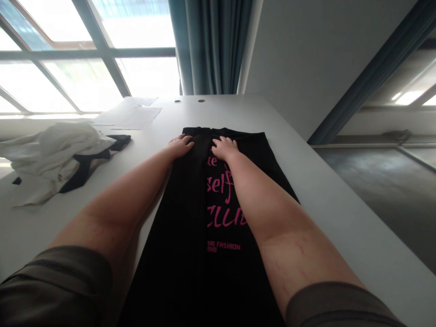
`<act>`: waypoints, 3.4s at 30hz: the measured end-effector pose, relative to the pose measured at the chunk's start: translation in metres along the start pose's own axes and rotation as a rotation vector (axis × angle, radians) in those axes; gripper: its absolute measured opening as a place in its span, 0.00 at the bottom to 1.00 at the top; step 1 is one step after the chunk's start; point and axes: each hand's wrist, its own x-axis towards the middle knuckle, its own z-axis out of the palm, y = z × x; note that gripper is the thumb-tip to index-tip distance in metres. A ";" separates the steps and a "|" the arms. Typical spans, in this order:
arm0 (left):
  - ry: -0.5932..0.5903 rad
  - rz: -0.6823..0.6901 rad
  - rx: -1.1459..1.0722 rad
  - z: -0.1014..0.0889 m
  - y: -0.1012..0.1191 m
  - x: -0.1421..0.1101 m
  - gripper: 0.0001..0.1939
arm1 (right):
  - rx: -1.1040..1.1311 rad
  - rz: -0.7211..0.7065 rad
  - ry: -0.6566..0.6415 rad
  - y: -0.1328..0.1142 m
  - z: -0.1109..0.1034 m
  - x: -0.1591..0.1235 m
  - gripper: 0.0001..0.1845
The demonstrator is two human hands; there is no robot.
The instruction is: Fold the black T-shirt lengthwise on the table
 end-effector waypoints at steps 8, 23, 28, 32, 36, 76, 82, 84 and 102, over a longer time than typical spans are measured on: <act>0.010 0.004 0.002 -0.001 0.002 -0.002 0.38 | -0.001 0.002 -0.001 -0.001 -0.001 -0.001 0.41; 0.002 0.008 0.003 -0.001 0.001 -0.001 0.38 | 0.006 0.006 0.005 0.000 0.000 0.000 0.41; 0.004 0.008 -0.007 -0.002 0.001 -0.002 0.38 | 0.005 0.000 0.012 0.000 0.000 0.000 0.41; 0.011 0.007 -0.014 -0.001 0.001 -0.002 0.38 | 0.005 0.001 0.007 0.001 0.000 0.001 0.41; 0.010 0.006 -0.017 -0.002 0.001 -0.002 0.38 | 0.003 -0.002 0.011 0.001 0.001 0.001 0.41; 0.013 0.008 -0.018 -0.001 0.003 -0.002 0.38 | 0.006 0.002 0.012 0.000 0.000 0.001 0.41; 0.000 0.005 -0.018 -0.002 0.004 -0.002 0.38 | 0.012 0.004 0.004 -0.001 -0.001 -0.001 0.41; 0.003 0.006 -0.023 -0.002 0.003 -0.001 0.38 | 0.012 0.006 0.005 -0.001 -0.001 -0.001 0.41; -0.002 0.010 -0.009 -0.003 0.004 -0.002 0.38 | 0.015 0.002 0.014 -0.001 -0.001 -0.001 0.41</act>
